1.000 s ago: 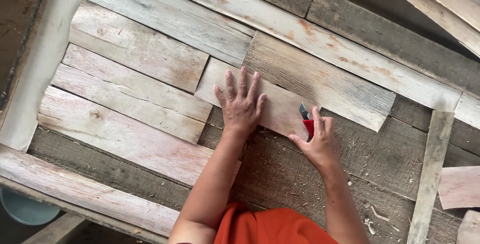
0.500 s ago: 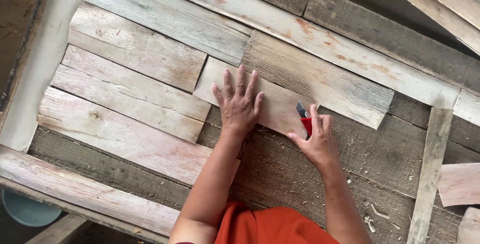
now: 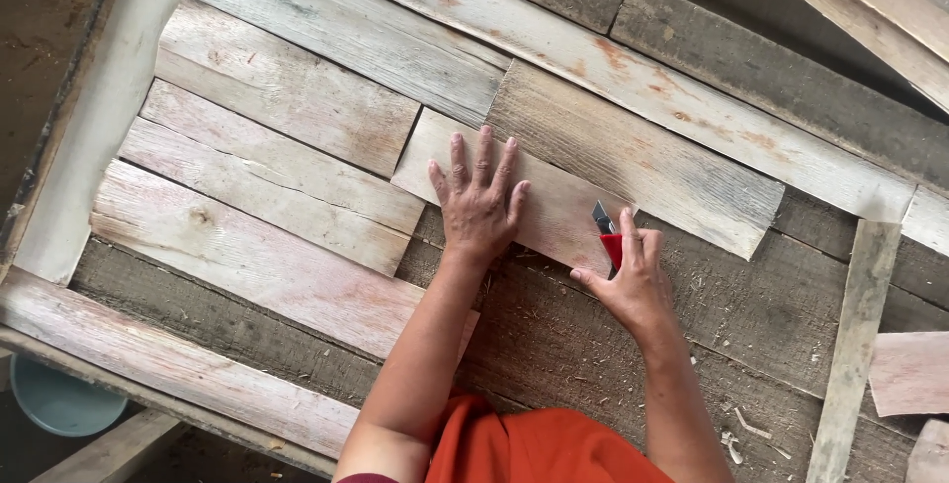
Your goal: The person uses a red utility knife to cut and trim thin wooden planks on a wooden work surface. They repeatedly position the planks, score along edges, and break off sections, then place trimmed pieces into a rectangular frame.
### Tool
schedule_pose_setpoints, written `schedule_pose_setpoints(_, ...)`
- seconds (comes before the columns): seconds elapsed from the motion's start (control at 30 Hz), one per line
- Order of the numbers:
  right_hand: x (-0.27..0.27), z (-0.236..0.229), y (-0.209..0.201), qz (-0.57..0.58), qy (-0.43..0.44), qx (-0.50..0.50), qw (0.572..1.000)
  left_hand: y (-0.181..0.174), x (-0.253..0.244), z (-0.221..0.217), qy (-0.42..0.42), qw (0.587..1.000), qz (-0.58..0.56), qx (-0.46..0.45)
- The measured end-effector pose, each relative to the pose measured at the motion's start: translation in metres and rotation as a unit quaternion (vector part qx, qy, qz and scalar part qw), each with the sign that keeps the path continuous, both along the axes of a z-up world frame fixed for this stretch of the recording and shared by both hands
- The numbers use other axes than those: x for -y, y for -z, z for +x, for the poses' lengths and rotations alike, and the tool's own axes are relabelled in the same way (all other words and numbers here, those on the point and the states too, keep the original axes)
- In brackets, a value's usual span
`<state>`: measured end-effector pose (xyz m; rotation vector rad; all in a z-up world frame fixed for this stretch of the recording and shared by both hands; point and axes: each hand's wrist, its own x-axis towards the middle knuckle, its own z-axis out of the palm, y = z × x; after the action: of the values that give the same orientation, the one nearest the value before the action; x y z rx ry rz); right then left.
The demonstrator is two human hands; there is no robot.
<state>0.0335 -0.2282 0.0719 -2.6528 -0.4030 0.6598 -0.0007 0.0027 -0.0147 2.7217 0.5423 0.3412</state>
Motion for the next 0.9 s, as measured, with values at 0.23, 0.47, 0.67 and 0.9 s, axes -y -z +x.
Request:
schedule_pose_setpoints(0.23,0.004,0.000,0.010,0.013,0.003,-0.001,1.000,-0.004,-0.002,-0.001,0.002,1.000,0.020,0.008)
schedule_pose_setpoints(0.47,0.007,0.000,0.016,0.014,0.001,0.011,1.000,-0.007,-0.003,0.001,0.006,1.000,-0.008,0.000)
schedule_pose_setpoints(0.67,0.008,-0.001,0.020,0.020,-0.004,0.032,0.999,-0.006,-0.004,-0.001,-0.004,1.000,-0.004,0.015)
schedule_pose_setpoints(0.9,0.002,0.000,0.009,0.005,0.012,0.001,1.000,0.000,-0.003,0.000,-0.011,0.999,0.024,0.032)
